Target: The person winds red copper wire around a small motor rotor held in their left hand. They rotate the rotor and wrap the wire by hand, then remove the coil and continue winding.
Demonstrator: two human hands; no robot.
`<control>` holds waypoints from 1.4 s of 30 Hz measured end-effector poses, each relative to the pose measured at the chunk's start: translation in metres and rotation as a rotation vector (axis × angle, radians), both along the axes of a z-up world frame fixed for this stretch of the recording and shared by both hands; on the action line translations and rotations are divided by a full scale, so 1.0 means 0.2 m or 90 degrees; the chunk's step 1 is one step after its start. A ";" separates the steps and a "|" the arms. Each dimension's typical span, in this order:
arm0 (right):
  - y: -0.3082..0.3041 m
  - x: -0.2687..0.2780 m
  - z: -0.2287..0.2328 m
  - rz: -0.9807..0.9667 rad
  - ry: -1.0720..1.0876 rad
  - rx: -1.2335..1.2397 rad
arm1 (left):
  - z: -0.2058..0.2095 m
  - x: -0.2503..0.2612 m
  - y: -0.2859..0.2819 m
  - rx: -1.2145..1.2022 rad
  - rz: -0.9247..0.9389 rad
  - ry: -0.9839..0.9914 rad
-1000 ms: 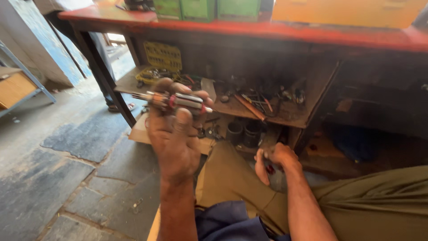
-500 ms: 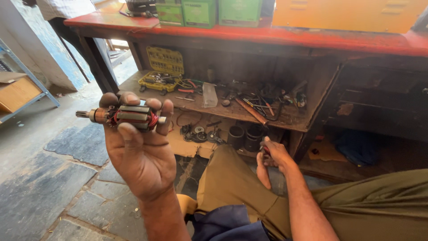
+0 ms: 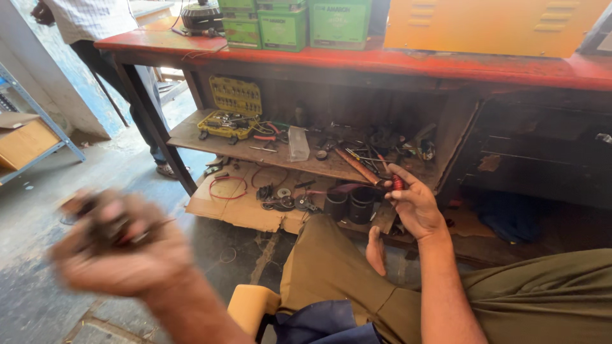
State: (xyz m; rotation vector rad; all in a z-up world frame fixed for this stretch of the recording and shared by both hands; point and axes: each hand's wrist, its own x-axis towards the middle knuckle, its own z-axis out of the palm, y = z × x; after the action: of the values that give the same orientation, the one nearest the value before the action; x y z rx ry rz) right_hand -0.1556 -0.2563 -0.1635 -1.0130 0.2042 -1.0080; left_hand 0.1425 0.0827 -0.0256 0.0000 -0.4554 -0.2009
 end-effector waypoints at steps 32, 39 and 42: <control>0.90 0.01 0.83 -0.215 -0.218 -0.395 | 0.18 -0.74 -0.34 0.491 -0.006 -0.497; 0.90 -0.04 0.83 -0.302 -0.048 -0.527 | 0.15 -0.72 -0.32 0.462 -0.023 -0.509; 0.89 -0.11 0.90 -0.325 0.232 -0.560 | 0.16 -0.71 -0.32 0.466 -0.068 -0.459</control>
State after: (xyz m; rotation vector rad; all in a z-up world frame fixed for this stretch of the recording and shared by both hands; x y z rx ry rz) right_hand -0.1771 -0.0790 0.0167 -2.0209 0.3407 -1.4103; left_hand 0.0013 0.0189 0.0054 0.7875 -1.0786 -0.4668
